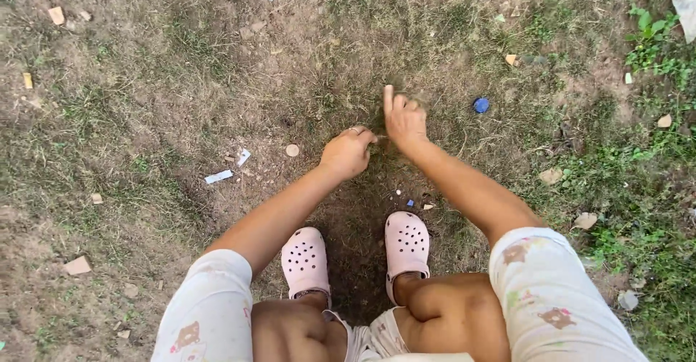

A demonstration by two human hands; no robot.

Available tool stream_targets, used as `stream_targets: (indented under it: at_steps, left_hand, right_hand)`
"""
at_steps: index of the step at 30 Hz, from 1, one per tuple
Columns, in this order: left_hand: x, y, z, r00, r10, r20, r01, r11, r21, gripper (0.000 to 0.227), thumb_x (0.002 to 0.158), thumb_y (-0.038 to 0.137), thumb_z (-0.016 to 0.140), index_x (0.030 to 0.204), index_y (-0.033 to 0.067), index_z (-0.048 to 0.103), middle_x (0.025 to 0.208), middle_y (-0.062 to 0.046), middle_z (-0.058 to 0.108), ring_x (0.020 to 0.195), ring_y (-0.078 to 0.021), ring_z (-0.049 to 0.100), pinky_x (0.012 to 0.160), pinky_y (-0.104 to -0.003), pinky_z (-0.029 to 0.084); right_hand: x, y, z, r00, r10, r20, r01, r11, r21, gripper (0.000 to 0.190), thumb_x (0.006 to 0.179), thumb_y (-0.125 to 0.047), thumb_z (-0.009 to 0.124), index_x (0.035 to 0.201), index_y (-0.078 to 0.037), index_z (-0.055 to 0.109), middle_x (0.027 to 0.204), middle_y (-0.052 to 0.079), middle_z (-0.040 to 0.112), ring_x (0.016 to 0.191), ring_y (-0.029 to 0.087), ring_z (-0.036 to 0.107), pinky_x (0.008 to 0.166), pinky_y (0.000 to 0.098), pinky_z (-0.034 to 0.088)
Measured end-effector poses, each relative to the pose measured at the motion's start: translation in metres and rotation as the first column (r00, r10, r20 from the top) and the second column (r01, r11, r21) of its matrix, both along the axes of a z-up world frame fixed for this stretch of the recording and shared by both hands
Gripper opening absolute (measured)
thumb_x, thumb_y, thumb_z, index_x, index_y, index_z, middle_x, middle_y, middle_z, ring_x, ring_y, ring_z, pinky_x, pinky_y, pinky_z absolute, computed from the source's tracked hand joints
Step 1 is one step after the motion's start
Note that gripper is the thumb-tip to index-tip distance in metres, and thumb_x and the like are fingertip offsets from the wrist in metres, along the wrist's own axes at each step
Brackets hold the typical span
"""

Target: Gathering clumps of dried grass from the ground and piling them.

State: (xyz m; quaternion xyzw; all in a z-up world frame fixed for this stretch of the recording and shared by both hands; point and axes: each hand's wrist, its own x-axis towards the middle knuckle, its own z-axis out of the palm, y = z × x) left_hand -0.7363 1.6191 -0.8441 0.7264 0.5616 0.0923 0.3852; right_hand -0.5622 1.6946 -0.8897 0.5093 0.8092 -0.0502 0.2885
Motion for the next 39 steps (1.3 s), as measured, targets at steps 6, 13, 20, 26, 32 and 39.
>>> stream_targets:
  at_steps: [6, 13, 20, 26, 32, 39]
  left_hand:
    - [-0.008, -0.006, -0.002, 0.999, 0.032, 0.024, -0.032, 0.999, -0.013, 0.034, 0.083, 0.008, 0.062, 0.116, 0.0145, 0.069, 0.124, -0.008, 0.065, 0.116, -0.0295, 0.064, 0.097, -0.045, 0.052]
    - [-0.009, -0.002, 0.004, 0.999, 0.051, 0.018, -0.051, 0.998, -0.031, 0.031, 0.085, 0.009, 0.063, 0.115, 0.0142, 0.069, 0.122, -0.008, 0.066, 0.115, -0.0306, 0.064, 0.097, -0.043, 0.053]
    - [-0.009, -0.002, 0.006, 0.998, 0.055, 0.024, -0.055, 0.998, -0.007, 0.031, 0.084, 0.01, 0.063, 0.114, 0.0141, 0.068, 0.121, -0.009, 0.066, 0.114, -0.0305, 0.065, 0.097, -0.044, 0.053]
    - [-0.018, -0.01, 0.005, 0.995, 0.097, -0.009, -0.098, 0.993, -0.07, 0.028, 0.088, 0.011, 0.061, 0.114, 0.0159, 0.069, 0.121, -0.009, 0.066, 0.113, -0.031, 0.065, 0.097, -0.045, 0.053]
    - [-0.02, -0.009, 0.017, 0.989, 0.147, -0.016, -0.148, 0.978, -0.147, 0.031, 0.086, 0.011, 0.063, 0.116, 0.0177, 0.07, 0.123, -0.009, 0.065, 0.112, -0.0321, 0.065, 0.095, -0.045, 0.053]
    - [-0.028, -0.004, 0.013, 0.989, 0.133, -0.062, -0.144, 0.963, -0.226, 0.035, 0.086, 0.008, 0.061, 0.119, 0.0179, 0.069, 0.126, -0.007, 0.064, 0.114, -0.027, 0.066, 0.099, -0.04, 0.053]
  right_hand:
    - [-0.009, 0.011, -0.008, 0.958, 0.133, 0.254, -0.197, 0.948, 0.248, 0.058, 0.09, -0.028, 0.047, 0.139, 0.001, 0.038, 0.154, 0.022, 0.037, 0.14, 0.043, 0.042, 0.099, 0.0742, 0.041]
    - [0.0, 0.008, -0.058, 0.961, -0.274, 0.022, 0.271, 0.958, 0.092, 0.05, 0.099, -0.017, 0.052, 0.143, 0.007, 0.046, 0.126, 0.023, 0.06, 0.113, 0.04, 0.063, 0.095, 0.0657, 0.049]
    - [0.008, 0.035, -0.033, 0.977, -0.204, -0.067, 0.197, 0.975, -0.099, 0.026, 0.09, -0.015, 0.066, 0.112, -0.002, 0.069, 0.1, 0.017, 0.074, 0.091, 0.033, 0.073, 0.075, 0.0473, 0.062]
    - [-0.002, -0.031, -0.015, 0.969, -0.129, -0.212, 0.031, 0.911, -0.411, 0.021, 0.086, -0.008, 0.062, 0.102, -0.009, 0.074, 0.096, 0.016, 0.075, 0.089, 0.031, 0.074, 0.079, 0.0474, 0.06]
    - [0.007, -0.049, -0.014, 0.96, -0.038, -0.278, -0.057, 0.945, -0.322, 0.029, 0.09, -0.003, 0.056, 0.118, -0.005, 0.062, 0.086, 0.016, 0.072, 0.076, 0.031, 0.072, 0.064, 0.0476, 0.059]
    - [-0.015, 0.008, -0.002, 0.972, 0.116, -0.205, -0.137, 0.987, -0.088, 0.069, 0.088, 0.0, 0.056, 0.152, -0.003, 0.032, 0.094, 0.021, 0.07, 0.068, 0.032, 0.072, 0.053, 0.0446, 0.06]
